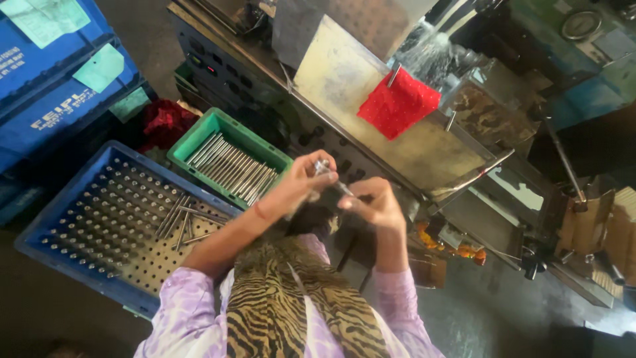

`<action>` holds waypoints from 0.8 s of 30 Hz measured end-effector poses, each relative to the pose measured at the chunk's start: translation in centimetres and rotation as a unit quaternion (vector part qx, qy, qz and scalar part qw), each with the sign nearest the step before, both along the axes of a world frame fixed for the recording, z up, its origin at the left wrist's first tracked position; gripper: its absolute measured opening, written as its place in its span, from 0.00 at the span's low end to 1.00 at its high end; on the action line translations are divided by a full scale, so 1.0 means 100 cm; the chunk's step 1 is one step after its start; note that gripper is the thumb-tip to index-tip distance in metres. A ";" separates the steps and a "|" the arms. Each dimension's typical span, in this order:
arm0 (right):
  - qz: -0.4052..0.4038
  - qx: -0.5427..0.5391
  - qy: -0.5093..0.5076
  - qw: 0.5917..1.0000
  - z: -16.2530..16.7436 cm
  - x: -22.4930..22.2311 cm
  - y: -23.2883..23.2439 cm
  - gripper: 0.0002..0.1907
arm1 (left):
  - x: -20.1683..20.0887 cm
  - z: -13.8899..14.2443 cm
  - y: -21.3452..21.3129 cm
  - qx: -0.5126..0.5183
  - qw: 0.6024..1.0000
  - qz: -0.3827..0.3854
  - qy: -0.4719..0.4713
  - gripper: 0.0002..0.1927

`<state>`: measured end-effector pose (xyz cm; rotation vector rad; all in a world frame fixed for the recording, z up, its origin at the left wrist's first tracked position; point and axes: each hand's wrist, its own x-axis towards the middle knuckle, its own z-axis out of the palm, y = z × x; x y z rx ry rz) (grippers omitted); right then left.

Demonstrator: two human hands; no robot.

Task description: The person repeatedly picks up metal rods from a green tray, presses them against a rotating grinding wheel while coolant flows, and then places the rods back into the tray. The cycle of picking, grinding, and returning is repeated throughout the clip.

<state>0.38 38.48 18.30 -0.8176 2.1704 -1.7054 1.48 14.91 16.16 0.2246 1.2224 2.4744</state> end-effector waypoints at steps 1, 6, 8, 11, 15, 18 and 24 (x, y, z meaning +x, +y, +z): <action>0.024 -0.014 0.018 0.999 0.008 -0.002 0.005 0.09 | 0.001 0.002 0.004 0.008 1.000 0.014 0.012 0.09; 0.078 -0.072 -0.015 0.994 0.002 -0.011 0.020 0.08 | 0.015 0.007 0.018 0.006 0.998 0.053 0.018 0.08; 0.069 -0.104 -0.018 0.992 -0.022 -0.015 0.023 0.08 | 0.016 0.005 0.020 -0.024 0.997 0.069 0.004 0.08; 0.021 -0.164 -0.056 0.985 -0.067 -0.013 0.019 0.09 | 0.013 -0.006 0.022 -0.076 0.993 0.083 -0.020 0.08; -0.058 -0.304 -0.113 0.944 -0.100 -0.004 0.009 0.11 | 0.008 -0.024 0.025 -0.109 0.986 0.112 0.049 0.08; -0.003 -0.172 -0.042 0.984 -0.083 0.004 0.018 0.11 | 0.008 -0.031 0.026 -0.111 0.968 0.138 0.177 0.07; -0.202 0.114 0.024 0.972 -0.057 0.019 -0.006 0.14 | -0.010 -0.067 0.020 -0.053 0.993 0.024 -0.101 0.05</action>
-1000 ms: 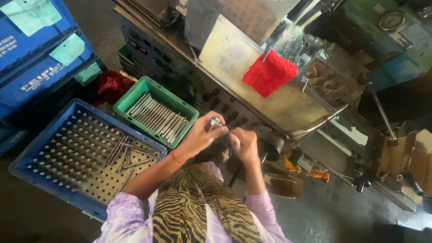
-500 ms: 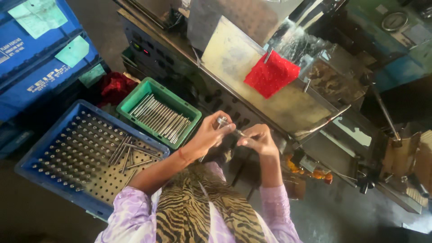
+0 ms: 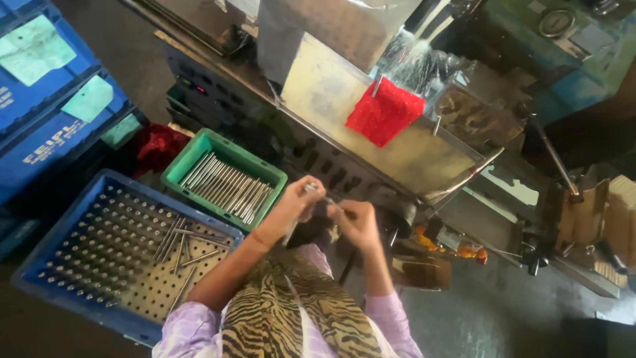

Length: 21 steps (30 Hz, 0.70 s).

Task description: The person repeatedly picks up metal rods from a green tray, presses them against a rotating grinding wheel while coolant flows, and then places the rods back into the tray. The cycle of picking, grinding, and returning is repeated throughout the clip.

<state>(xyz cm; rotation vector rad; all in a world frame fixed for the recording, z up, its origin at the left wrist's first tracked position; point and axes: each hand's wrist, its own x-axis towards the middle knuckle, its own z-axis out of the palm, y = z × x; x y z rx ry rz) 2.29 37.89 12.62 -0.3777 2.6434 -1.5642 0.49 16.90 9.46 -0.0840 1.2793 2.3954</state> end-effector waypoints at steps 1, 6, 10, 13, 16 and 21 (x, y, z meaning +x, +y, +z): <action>-0.011 0.039 0.046 0.998 -0.004 0.000 -0.007 0.15 | -0.008 -0.015 -0.005 0.026 0.997 -0.014 -0.068 0.04; -0.053 0.040 0.056 0.996 -0.029 0.000 -0.004 0.15 | -0.044 -0.125 -0.049 0.244 0.927 0.121 -0.260 0.06; -0.134 0.047 0.058 0.988 -0.041 -0.014 0.032 0.13 | -0.055 -0.196 -0.107 0.286 0.870 0.320 -0.241 0.23; -0.187 0.066 0.067 0.978 -0.036 -0.038 0.073 0.14 | -0.078 -0.206 -0.131 0.247 0.850 0.379 -0.270 0.19; -0.245 0.077 0.049 0.965 -0.021 -0.070 0.120 0.15 | -0.114 -0.196 -0.124 0.225 0.867 0.377 -0.235 0.20; -0.313 0.109 0.093 0.939 0.015 -0.135 0.201 0.13 | -0.216 -0.118 -0.026 0.163 0.935 0.263 -0.175 0.16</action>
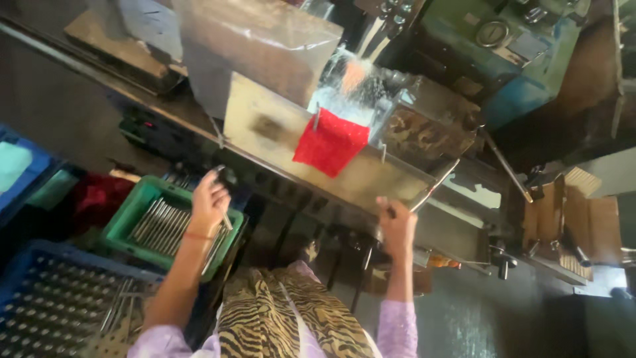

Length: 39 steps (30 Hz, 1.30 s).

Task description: The person repeatedly picks up metal rods from a green tray, presses them against a rotating grinding wheel while coolant flows, and then places the rods back into the tray. The cycle of picking, grinding, and returning is repeated throughout the clip.

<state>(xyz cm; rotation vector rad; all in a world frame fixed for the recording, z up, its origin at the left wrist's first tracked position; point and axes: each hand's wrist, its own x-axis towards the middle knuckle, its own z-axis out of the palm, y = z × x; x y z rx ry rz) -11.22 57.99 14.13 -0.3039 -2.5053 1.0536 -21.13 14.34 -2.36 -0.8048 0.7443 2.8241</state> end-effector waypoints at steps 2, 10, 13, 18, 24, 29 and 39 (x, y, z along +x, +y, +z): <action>0.017 0.046 0.057 0.997 0.009 -0.028 0.040 0.12 | -0.042 0.049 0.055 -0.064 0.989 -0.107 0.076 0.11; -0.149 0.145 0.049 0.977 0.007 -0.126 0.284 0.18 | -0.192 0.162 0.269 -0.197 0.887 -0.347 0.232 0.07; -0.230 0.237 0.050 0.943 0.002 -0.151 0.384 0.24 | -0.270 0.130 0.346 -0.058 0.902 -0.318 0.286 0.07; -0.340 0.317 -0.072 0.883 -0.022 -0.165 0.484 0.27 | -0.403 0.079 0.443 -0.048 0.969 -0.165 0.179 0.10; -0.285 0.233 -0.136 0.920 -0.047 -0.178 0.511 0.30 | -0.465 0.079 0.469 -0.136 0.982 -0.105 0.075 0.10; -0.323 0.271 -0.146 0.895 -0.057 -0.189 0.511 0.27 | -0.486 0.080 0.475 -0.159 0.981 -0.101 0.051 0.10; -0.367 0.298 -0.083 0.877 -0.064 -0.201 0.509 0.27 | -0.508 0.052 0.471 -0.167 0.980 -0.099 0.034 0.11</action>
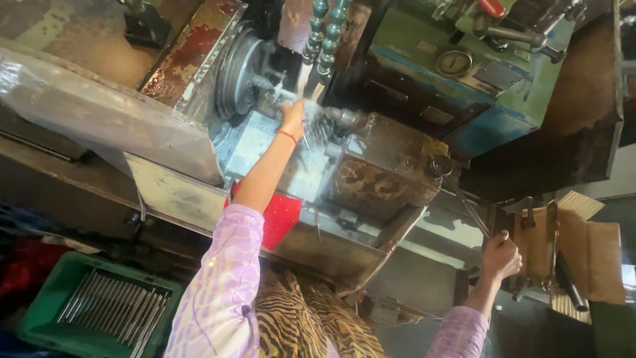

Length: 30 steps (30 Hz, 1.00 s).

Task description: The person repeatedly picks up metal rods from a green tray, presses them against a rotating grinding wheel while coolant flows, and then places the rods back into the tray. The cycle of picking, grinding, and returning is repeated throughout the clip.

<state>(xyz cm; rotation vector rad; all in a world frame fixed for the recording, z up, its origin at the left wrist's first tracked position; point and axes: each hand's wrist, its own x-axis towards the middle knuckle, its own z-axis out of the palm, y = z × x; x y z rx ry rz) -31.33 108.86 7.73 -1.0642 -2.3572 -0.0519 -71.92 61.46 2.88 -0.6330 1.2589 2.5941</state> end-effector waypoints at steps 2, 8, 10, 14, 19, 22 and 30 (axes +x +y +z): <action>-0.005 0.010 0.002 1.000 -0.001 -0.001 0.000 0.27 | -0.001 -0.003 0.000 -0.001 1.000 0.003 -0.002 0.11; -0.001 0.001 0.014 1.000 -0.002 0.000 0.001 0.28 | -0.001 -0.008 0.000 -0.005 1.000 0.009 -0.005 0.12; -0.002 -0.004 0.012 1.000 -0.002 0.000 0.001 0.27 | -0.001 -0.008 0.000 -0.007 1.000 0.011 -0.006 0.12; 0.002 -0.013 0.008 1.000 0.000 -0.001 0.001 0.28 | -0.002 -0.008 0.001 -0.008 1.000 0.012 -0.006 0.13; 0.005 -0.001 -0.005 1.000 0.001 -0.001 0.000 0.30 | -0.002 -0.009 0.000 -0.013 1.000 0.015 -0.007 0.14; 0.008 0.016 -0.016 1.000 0.002 -0.001 0.000 0.32 | -0.003 -0.008 0.000 -0.015 1.000 0.016 -0.007 0.14; -0.009 0.008 -0.014 1.000 0.003 -0.002 -0.002 0.28 | -0.006 -0.006 0.003 -0.025 0.999 0.020 -0.008 0.16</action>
